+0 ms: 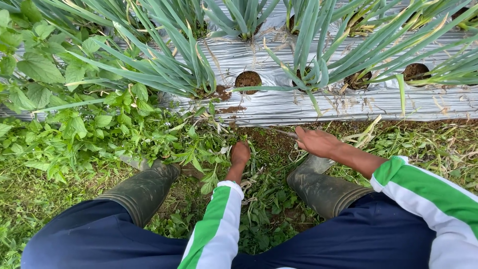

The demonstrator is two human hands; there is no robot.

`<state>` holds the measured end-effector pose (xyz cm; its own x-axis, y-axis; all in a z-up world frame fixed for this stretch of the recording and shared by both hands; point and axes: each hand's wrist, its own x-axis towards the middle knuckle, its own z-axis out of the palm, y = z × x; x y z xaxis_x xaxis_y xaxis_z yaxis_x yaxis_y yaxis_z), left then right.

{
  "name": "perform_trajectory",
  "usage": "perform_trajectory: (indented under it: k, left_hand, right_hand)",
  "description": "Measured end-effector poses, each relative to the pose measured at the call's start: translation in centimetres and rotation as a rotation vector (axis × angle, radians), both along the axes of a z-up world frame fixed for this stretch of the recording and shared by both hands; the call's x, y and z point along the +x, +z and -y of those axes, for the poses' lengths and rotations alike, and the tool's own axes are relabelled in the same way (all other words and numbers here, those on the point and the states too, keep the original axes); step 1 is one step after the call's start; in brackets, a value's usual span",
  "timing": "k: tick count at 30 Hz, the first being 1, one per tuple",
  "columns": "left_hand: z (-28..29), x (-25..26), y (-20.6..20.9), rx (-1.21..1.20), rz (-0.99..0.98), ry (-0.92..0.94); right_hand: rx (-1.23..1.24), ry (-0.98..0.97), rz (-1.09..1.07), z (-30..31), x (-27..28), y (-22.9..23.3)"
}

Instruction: The person sits on the ground in a garden and pulls weeds by hand from around the base of leek plants. They then use a small hand hoe to loosen the soil and remove additional weeds from the area between the plants and the plastic mulch.

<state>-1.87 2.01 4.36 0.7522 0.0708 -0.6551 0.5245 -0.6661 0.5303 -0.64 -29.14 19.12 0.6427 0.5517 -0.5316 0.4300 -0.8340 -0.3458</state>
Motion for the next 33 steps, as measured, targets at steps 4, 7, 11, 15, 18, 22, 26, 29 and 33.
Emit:
perform_trajectory:
  k: [4, 7, 11, 15, 18, 22, 26, 29, 33]
  left_hand:
    - [-0.4, 0.1, -2.0, 0.011, 0.007, 0.006]
    - [0.1, 0.1, -1.7, -0.005, 0.019, 0.017]
    - [0.2, -0.4, -1.1, -0.016, -0.016, -0.029]
    - [0.5, -0.2, -4.8, -0.073, -0.044, 0.039]
    - [1.3, -1.3, -0.8, -0.144, -0.093, 0.083]
    - [2.2, -0.3, -0.4, -0.033, -0.129, -0.008]
    - [1.3, -0.5, -3.7, -0.069, -0.113, -0.07]
    - [0.4, -0.8, -5.6, -0.111, -0.098, -0.066]
    - [0.5, -1.7, -8.1, -0.046, -0.08, -0.26]
  right_hand:
    - [0.099, -0.119, -0.033, -2.9, 0.0, 4.5]
    - [0.0, -0.018, 0.003, -0.4, -0.4, 0.8]
    - [-0.079, 0.069, -0.064, 1.8, -1.1, -3.1]
    - [-0.036, -0.014, -0.088, 1.5, -0.5, -2.9]
    - [0.006, -0.121, -0.121, 0.1, -0.1, 0.9]
    - [0.039, -0.061, -0.03, 0.0, 0.3, 0.0]
    - [0.142, -0.108, 0.049, -2.3, -0.1, 2.8]
    - [0.186, -0.09, 0.032, -1.7, -0.9, 1.8]
    - [-0.141, 0.136, -0.031, 4.4, -1.4, -7.0]
